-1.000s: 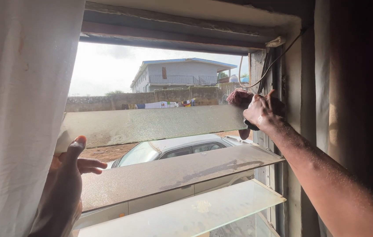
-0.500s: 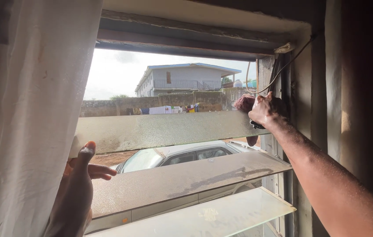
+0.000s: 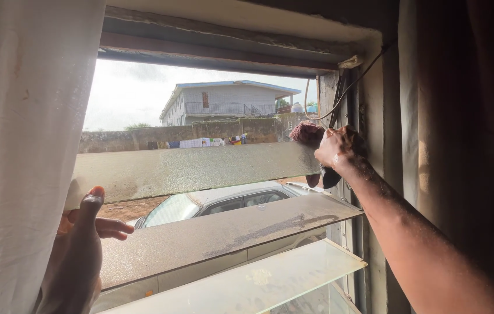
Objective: Washing a cleaning cloth in a bucket of soapy water and wiping down glass window slats.
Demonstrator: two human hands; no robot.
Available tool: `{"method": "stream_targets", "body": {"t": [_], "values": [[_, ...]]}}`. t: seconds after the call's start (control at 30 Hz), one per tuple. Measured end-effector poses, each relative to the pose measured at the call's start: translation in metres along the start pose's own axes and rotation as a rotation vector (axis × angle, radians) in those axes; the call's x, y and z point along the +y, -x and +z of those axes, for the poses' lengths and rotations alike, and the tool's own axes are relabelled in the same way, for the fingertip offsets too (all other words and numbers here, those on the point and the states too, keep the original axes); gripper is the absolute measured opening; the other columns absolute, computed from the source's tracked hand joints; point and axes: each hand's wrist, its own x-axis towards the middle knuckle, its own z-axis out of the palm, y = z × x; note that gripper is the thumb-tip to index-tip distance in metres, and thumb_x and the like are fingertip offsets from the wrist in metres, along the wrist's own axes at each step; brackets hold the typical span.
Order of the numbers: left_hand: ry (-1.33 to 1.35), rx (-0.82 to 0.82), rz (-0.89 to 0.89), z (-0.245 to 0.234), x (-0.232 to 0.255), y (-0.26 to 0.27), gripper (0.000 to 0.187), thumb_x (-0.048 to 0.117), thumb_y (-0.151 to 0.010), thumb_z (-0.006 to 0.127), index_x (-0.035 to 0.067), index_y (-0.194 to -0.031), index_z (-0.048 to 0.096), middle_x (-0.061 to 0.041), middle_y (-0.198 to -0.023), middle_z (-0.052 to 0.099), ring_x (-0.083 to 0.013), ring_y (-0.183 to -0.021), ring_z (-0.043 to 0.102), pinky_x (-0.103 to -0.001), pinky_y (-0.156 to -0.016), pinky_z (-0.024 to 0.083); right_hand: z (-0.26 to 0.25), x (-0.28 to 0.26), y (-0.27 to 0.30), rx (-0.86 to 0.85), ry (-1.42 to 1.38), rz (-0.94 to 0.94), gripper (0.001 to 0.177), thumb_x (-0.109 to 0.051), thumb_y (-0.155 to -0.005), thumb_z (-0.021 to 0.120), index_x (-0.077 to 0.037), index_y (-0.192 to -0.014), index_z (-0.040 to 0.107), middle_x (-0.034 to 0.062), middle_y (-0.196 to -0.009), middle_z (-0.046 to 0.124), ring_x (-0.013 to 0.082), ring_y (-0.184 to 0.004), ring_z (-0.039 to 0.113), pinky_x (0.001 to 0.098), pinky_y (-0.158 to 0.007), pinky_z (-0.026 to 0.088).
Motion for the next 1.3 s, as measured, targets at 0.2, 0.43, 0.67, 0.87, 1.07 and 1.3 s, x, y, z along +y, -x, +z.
{"method": "stream_targets", "body": {"t": [0.2, 0.43, 0.67, 0.87, 1.07, 1.3], "values": [[-0.042, 0.025, 0.002, -0.001, -0.001, -0.003, 0.056, 0.038, -0.101, 0.057, -0.009, -0.13, 0.048, -0.024, -0.065, 0.065, -0.0299, -0.056, 0.071, -0.043, -0.057, 0.059, 0.118, -0.013, -0.073, 0.407, -0.072, -0.207, 0.066, -0.024, -0.059, 0.065, 0.004, -0.119, 0.055, 0.0245, -0.11, 0.062, 0.0383, -0.096, 0.061, 0.0532, -0.082, 0.052], [-0.089, 0.069, -0.042, 0.0, -0.011, -0.008, 0.056, 0.039, -0.102, 0.058, -0.006, -0.133, 0.048, -0.023, -0.06, 0.066, -0.0303, -0.055, 0.07, -0.043, -0.058, 0.06, -0.078, -0.178, 0.134, 0.115, -0.439, -0.686, 0.036, -0.016, -0.083, 0.059, 0.003, -0.111, 0.072, 0.0307, -0.124, 0.056, 0.0294, -0.077, 0.068, 0.0384, -0.065, 0.061], [-0.003, 0.042, -0.005, -0.001, -0.008, -0.007, 0.054, 0.037, -0.1, 0.062, -0.006, -0.13, 0.048, -0.022, -0.074, 0.064, -0.0305, -0.055, 0.069, -0.044, -0.052, 0.058, -0.074, -0.16, 0.133, 0.081, -0.597, -0.777, 0.044, -0.013, -0.083, 0.062, -0.016, -0.125, 0.075, 0.0363, -0.15, 0.036, 0.0225, -0.073, 0.072, 0.0305, -0.059, 0.061], [-0.001, 0.038, -0.04, -0.002, -0.008, -0.008, 0.054, 0.037, -0.097, 0.062, -0.005, -0.129, 0.047, -0.026, -0.073, 0.065, -0.0313, -0.052, 0.069, -0.044, -0.05, 0.059, -0.026, -0.051, 0.043, -0.005, -0.532, -0.291, 0.04, -0.007, -0.085, 0.055, -0.016, -0.122, 0.067, 0.0106, -0.115, 0.072, 0.0187, -0.063, 0.064, 0.0286, -0.047, 0.053], [0.018, 0.04, 0.01, 0.001, -0.005, 0.0, 0.048, 0.033, -0.099, 0.061, -0.006, -0.124, 0.053, -0.023, -0.065, 0.063, -0.0285, -0.048, 0.066, -0.042, -0.048, 0.056, 0.004, -0.019, 0.005, 0.17, -0.112, -0.017, 0.046, -0.016, -0.082, 0.062, -0.011, -0.127, 0.065, 0.0183, -0.129, 0.053, 0.0272, -0.101, 0.062, 0.042, -0.086, 0.056], [-0.068, 0.053, -0.008, 0.003, 0.005, 0.004, 0.05, 0.04, -0.099, 0.058, -0.004, -0.122, 0.055, -0.018, -0.056, 0.063, -0.0259, -0.047, 0.067, -0.04, -0.052, 0.057, -0.052, -0.136, 0.081, 0.034, -0.271, -0.164, 0.047, -0.025, -0.089, 0.062, 0.002, -0.127, 0.057, 0.0221, -0.118, 0.059, 0.0251, -0.087, 0.068, 0.0379, -0.073, 0.062]]}}
